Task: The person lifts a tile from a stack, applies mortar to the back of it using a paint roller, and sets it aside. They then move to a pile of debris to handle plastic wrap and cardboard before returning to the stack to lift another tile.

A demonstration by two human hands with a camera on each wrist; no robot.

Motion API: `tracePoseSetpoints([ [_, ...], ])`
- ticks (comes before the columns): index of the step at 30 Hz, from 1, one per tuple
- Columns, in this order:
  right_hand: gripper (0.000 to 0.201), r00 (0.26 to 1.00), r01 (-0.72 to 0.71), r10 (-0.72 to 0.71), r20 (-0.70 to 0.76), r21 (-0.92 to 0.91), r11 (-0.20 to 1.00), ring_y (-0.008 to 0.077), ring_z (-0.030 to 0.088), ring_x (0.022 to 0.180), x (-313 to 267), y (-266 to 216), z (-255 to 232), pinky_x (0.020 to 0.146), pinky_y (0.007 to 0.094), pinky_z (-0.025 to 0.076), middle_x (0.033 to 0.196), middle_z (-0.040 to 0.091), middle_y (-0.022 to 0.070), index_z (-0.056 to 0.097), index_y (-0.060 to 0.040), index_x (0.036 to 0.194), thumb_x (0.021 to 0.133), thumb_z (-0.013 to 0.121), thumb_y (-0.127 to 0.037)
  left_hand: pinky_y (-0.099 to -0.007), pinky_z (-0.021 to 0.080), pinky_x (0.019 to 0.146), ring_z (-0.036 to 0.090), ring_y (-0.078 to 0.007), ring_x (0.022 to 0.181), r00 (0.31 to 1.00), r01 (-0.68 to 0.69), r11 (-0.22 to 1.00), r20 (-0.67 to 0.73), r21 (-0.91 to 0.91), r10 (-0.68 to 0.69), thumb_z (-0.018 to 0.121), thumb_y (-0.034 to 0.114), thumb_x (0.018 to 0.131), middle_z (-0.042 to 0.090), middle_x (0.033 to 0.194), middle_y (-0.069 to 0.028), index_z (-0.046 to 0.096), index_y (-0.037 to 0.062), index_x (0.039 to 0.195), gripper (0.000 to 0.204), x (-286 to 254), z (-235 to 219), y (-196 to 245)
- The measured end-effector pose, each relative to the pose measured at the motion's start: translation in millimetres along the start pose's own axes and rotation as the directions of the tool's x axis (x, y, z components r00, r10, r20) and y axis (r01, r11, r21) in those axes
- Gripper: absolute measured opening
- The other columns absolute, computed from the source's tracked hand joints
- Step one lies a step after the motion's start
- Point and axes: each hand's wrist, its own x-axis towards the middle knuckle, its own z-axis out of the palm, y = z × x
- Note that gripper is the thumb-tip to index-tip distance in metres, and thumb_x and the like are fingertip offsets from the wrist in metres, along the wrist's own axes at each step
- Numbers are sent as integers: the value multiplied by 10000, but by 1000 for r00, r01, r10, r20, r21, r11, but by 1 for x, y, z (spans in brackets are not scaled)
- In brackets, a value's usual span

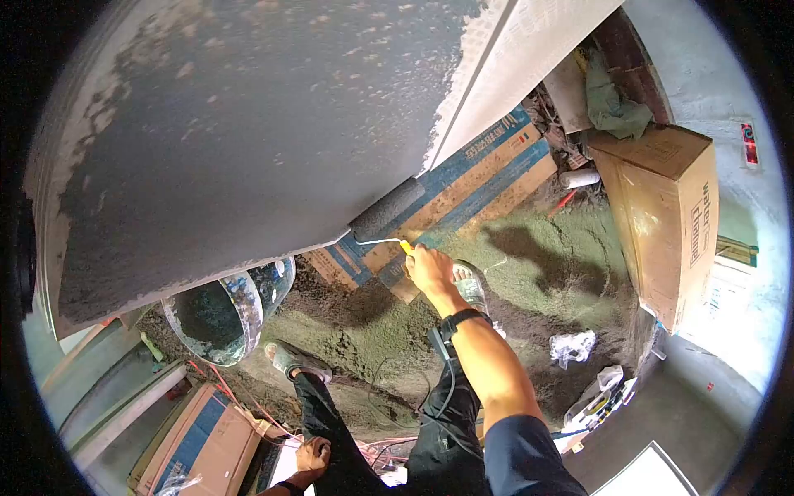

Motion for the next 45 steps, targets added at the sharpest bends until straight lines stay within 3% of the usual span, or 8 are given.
tracePoseSetpoints([
  [12, 310, 998, 17, -37, 55, 334, 942, 281, 661, 758, -97, -2, -135, 664, 378, 508, 758, 646, 149, 615, -24, 933, 932, 600, -334, -457, 499, 824, 636, -335, 921, 998, -24, 993, 62, 117, 17, 547, 302, 835, 675, 918, -114, 659, 123, 886, 217, 10, -4, -14],
  [14, 298, 978, -182, -11, 209, 877, 445, 192, 638, 769, -119, -11, -141, 656, 301, 490, 761, 643, 78, 603, -4, 927, 979, 582, -296, -467, 499, 820, 639, -345, 912, 997, -57, 990, 66, 131, 48, 550, 307, 835, 678, 915, -119, 659, 126, 893, 219, 13, -13, -23],
  [15, 298, 980, -174, -15, 200, 883, 436, 192, 638, 769, -130, -13, -132, 656, 301, 490, 761, 643, 78, 603, -4, 927, 979, 582, -296, -478, 500, 815, 642, -354, 903, 994, -84, 986, 78, 142, 74, 553, 312, 836, 681, 911, -123, 659, 129, 900, 221, 16, -16, -32],
  [17, 268, 905, -419, -156, 395, 892, -170, 52, 475, 529, -142, -28, -117, 455, 212, 378, 709, 538, -38, 602, -26, 1064, 987, 592, -282, -490, 501, 807, 645, -366, 886, 990, -134, 982, 53, 130, 128, 561, 322, 840, 686, 901, -120, 659, 133, 899, 221, 19, -26, -45],
  [21, 262, 911, -403, -95, 401, 818, -411, 25, 441, 471, -155, -86, -89, 405, 194, 344, 651, 509, -55, 587, -43, 1022, 989, 589, -303, -465, 503, 795, 645, -353, 897, 976, -210, 948, 115, 241, 187, 551, 321, 858, 688, 922, -102, 655, 139, 908, 215, 20, -34, -63],
  [27, 194, 950, -274, 3, 312, 838, -473, 26, 408, 426, -130, -112, -69, 376, 195, 330, 630, 488, -70, 553, -71, 986, 1005, 559, -264, -455, 500, 809, 637, -345, 936, 996, 34, 998, 86, 60, -39, 523, 323, 867, 681, 971, -109, 667, 129, 911, 245, 14, -39, -51],
  [37, 126, 990, -122, 11, 144, 873, -472, 45, 439, 432, -95, -93, -88, 400, 198, 394, 628, 511, -51, 537, -148, 971, 978, 600, -257, -445, 504, 829, 648, -332, 944, 993, 40, 997, 106, 72, -48, 520, 338, 872, 687, 992, -116, 669, 127, 922, 263, 11, -43, -49],
  [45, 203, 945, -326, -116, 305, 867, -376, 43, 432, 462, -176, -152, -72, 408, 204, 363, 643, 493, -56, 558, -87, 1066, 1005, 558, -280, -441, 506, 828, 653, -327, 930, 994, -34, 994, 108, 108, 22, 517, 336, 881, 692, 962, -104, 665, 134, 925, 255, 14, -49, -40],
])
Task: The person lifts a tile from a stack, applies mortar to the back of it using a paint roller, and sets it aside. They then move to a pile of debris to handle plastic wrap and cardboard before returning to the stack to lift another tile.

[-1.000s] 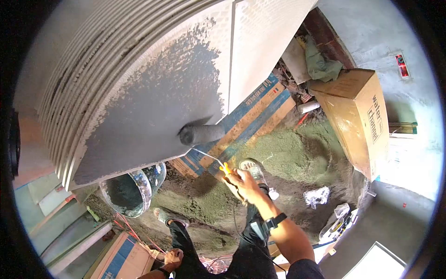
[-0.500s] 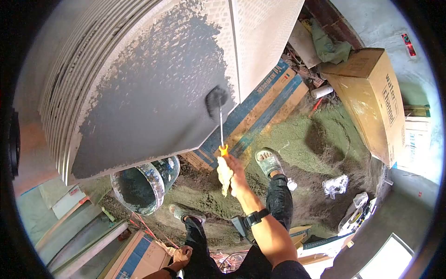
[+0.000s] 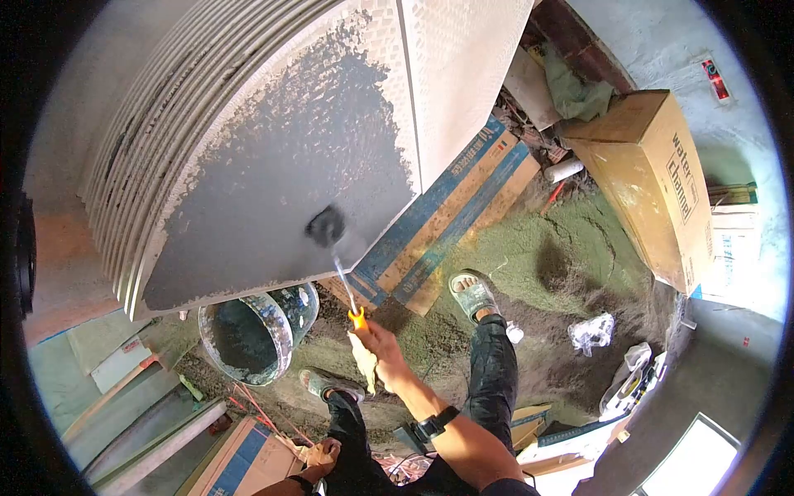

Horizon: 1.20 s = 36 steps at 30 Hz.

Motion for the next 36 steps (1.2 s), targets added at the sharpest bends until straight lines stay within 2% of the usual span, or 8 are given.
tracePoseSetpoints([
  [4, 394, 999, -9, 15, 37, -144, 990, 33, 421, 482, -13, 3, -4, 420, 208, 346, 665, 495, -58, 543, -36, 1235, 985, 594, -337, -443, 511, 804, 656, -330, 901, 999, 53, 998, 0, -25, -54, 519, 333, 877, 687, 977, -89, 663, 142, 933, 245, 0, 0, 5],
  [12, 184, 963, 219, -241, -120, -173, 960, 31, 427, 453, 20, -84, -21, 387, 200, 357, 630, 477, -73, 544, -81, 991, 1007, 553, -264, -439, 512, 783, 656, -335, 886, 995, -90, 995, -27, 51, 92, 533, 328, 867, 690, 940, -91, 660, 139, 916, 233, -1, 6, -1],
  [20, 186, 990, 139, -137, 35, -64, 988, 40, 435, 450, 5, -89, -8, 384, 209, 350, 637, 489, -55, 554, -95, 1050, 1014, 542, -277, -439, 512, 790, 656, -331, 903, 980, -188, 979, -55, 79, 192, 527, 312, 873, 695, 973, -96, 670, 133, 930, 236, 2, 20, -21],
  [23, 292, 999, 36, -36, 1, -90, 995, 49, 446, 473, -17, -55, 11, 402, 219, 362, 659, 502, -46, 568, -58, 1150, 1009, 550, -313, -442, 513, 791, 655, -332, 906, 999, 42, 999, -22, -32, -43, 528, 317, 876, 694, 972, -98, 669, 132, 938, 240, 0, 2, 4],
  [25, 403, 999, 3, 3, 32, -185, 983, 43, 453, 514, -29, -32, 15, 436, 218, 370, 707, 531, -41, 567, -30, 1226, 993, 576, -358, -444, 516, 784, 657, -326, 892, 988, -150, 987, -39, 49, 152, 542, 304, 876, 687, 942, -96, 661, 128, 925, 218, 4, 14, -15],
  [28, 393, 997, 72, -57, 56, -330, 941, 41, 449, 537, -38, -27, 19, 470, 210, 371, 730, 534, -46, 574, -12, 1208, 990, 586, -338, -444, 516, 783, 660, -319, 880, 989, -131, 991, -74, 14, 132, 540, 298, 880, 681, 920, -95, 657, 130, 919, 208, 2, 18, -15],
  [32, 403, 995, 101, -100, 16, -190, 977, 50, 461, 503, -34, -54, 18, 425, 226, 382, 713, 534, -34, 548, -3, 1232, 995, 573, -329, -445, 517, 777, 660, -320, 873, 925, -353, 892, -36, 283, 377, 538, 289, 879, 682, 927, -86, 655, 138, 904, 193, 2, 16, -16],
  [36, 376, 970, 240, -244, -6, -151, 959, 44, 450, 466, -18, -112, 16, 409, 214, 377, 655, 512, -45, 558, -28, 1119, 984, 583, -378, -446, 518, 759, 659, -330, 871, 993, -88, 996, -77, 15, 89, 546, 262, 862, 685, 942, -74, 645, 151, 871, 149, 0, 14, -3],
])
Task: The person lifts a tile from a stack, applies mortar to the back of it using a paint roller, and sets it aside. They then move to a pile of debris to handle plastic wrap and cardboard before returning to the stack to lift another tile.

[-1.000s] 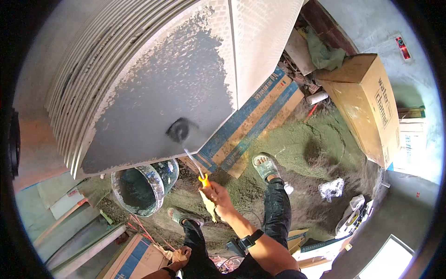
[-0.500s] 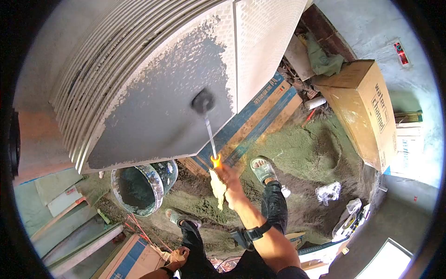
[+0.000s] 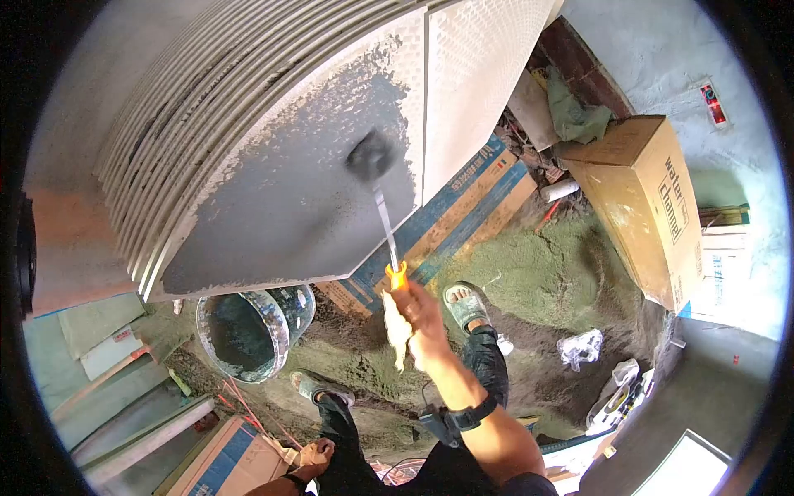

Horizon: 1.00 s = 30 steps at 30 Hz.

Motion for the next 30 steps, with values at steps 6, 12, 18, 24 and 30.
tracePoseSetpoints([
  [6, 201, 995, -90, 93, -26, 90, 992, 37, 419, 425, 2, -42, 9, 384, 203, 355, 589, 467, -69, 537, -109, 961, 1017, 532, -302, -448, 510, 771, 657, -335, 880, 992, -123, 990, -25, 75, 125, 554, 288, 853, 685, 946, -80, 653, 162, 906, 169, -1, 12, -19],
  [12, 300, 983, -168, 173, 54, -88, 982, 57, 455, 469, -57, 15, 49, 414, 222, 378, 677, 506, -41, 573, -54, 1039, 1000, 560, -351, -445, 514, 782, 655, -323, 922, 998, -15, 1000, 54, 14, 14, 521, 303, 886, 684, 1009, -88, 668, 149, 939, 220, -3, -11, 8],
  [18, 406, 983, -140, 169, 74, -298, 944, 51, 477, 672, -66, 14, 44, 579, 224, 378, 786, 562, -31, 610, -11, 1173, 988, 578, -371, -451, 522, 733, 656, -326, 858, 1000, -4, 999, 22, 33, 3, 526, 244, 894, 664, 982, -62, 611, 160, 933, 126, -4, -8, 13],
  [24, 290, 998, -55, 55, 28, 0, 998, 60, 457, 454, -26, -50, 24, 405, 224, 384, 630, 506, -33, 562, -46, 1101, 1004, 559, -320, -439, 513, 773, 654, -344, 889, 994, -111, 993, 15, 37, 111, 525, 327, 864, 686, 954, -99, 648, 137, 929, 235, -3, 21, -19],
  [30, 213, 995, -22, 17, 93, 60, 998, 25, 398, 424, -21, -82, 27, 389, 202, 364, 592, 453, -78, 522, -111, 941, 1011, 545, -311, -440, 511, 779, 655, -339, 891, 998, -40, 998, 47, 58, 37, 510, 308, 877, 682, 948, -99, 647, 139, 929, 224, -6, 9, -4],
])
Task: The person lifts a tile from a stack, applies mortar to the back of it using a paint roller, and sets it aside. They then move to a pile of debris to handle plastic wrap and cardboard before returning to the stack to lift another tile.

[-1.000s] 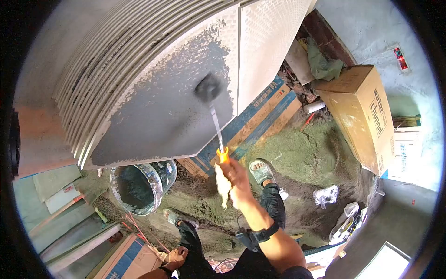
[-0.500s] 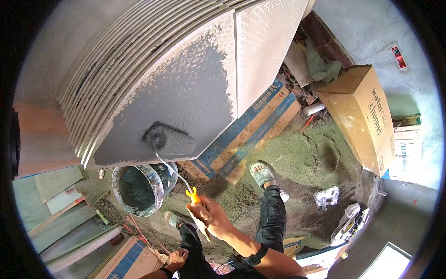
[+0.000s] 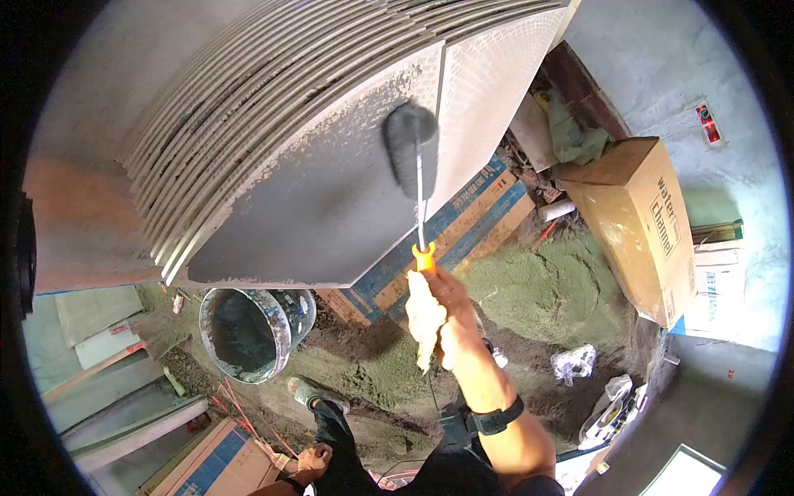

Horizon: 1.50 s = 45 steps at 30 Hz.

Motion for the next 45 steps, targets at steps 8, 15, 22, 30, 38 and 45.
tracePoseSetpoints([
  [8, 383, 981, -186, 196, 8, -279, 942, 33, 474, 628, -54, 67, 38, 536, 200, 371, 754, 535, -43, 587, -16, 1124, 988, 578, -374, -456, 526, 719, 657, -350, 860, 989, -131, 989, -54, 67, 134, 557, 269, 844, 674, 970, -91, 639, 160, 938, 165, 5, 9, -21],
  [15, 402, 975, -216, 218, 30, -73, 974, 40, 484, 538, -51, 37, 32, 457, 210, 397, 720, 541, -33, 539, -25, 1286, 1005, 562, -312, -456, 512, 790, 652, -354, 894, 995, 101, 992, 1, -78, -102, 528, 341, 859, 686, 936, -113, 664, 164, 918, 231, 1, -22, 23],
  [22, 191, 978, 71, -103, -184, -170, 983, 40, 428, 424, -10, -32, 25, 380, 212, 365, 621, 496, -54, 538, -106, 963, 1009, 539, -292, -447, 515, 763, 653, -347, 879, 993, 106, 982, -36, -158, -113, 546, 313, 842, 685, 923, -104, 661, 171, 912, 196, -2, -8, 16],
  [30, 271, 970, -242, 242, 5, -37, 970, 51, 453, 442, -49, 11, 40, 393, 204, 370, 619, 489, -46, 564, -39, 1047, 982, 599, -300, -460, 532, 727, 660, -346, 848, 1000, 27, 999, -5, 35, -26, 548, 271, 852, 682, 974, -81, 652, 171, 932, 165, 6, 8, -12],
  [38, 286, 992, -129, 128, -19, -156, 979, 42, 470, 470, -47, 11, 33, 409, 204, 381, 669, 524, -29, 559, -14, 1108, 996, 570, -277, -465, 521, 766, 665, -355, 875, 989, 147, 986, -4, -84, -148, 540, 342, 866, 702, 930, -96, 680, 176, 935, 228, 6, -15, 12],
  [45, 289, 997, 19, -51, -65, -428, 903, 75, 475, 489, -39, -20, 5, 454, 239, 376, 635, 510, -16, 579, -30, 990, 992, 566, -318, -466, 514, 791, 660, -369, 899, 988, 151, 986, 0, -73, -151, 550, 357, 846, 704, 924, -105, 677, 181, 913, 228, 7, 0, 8],
])
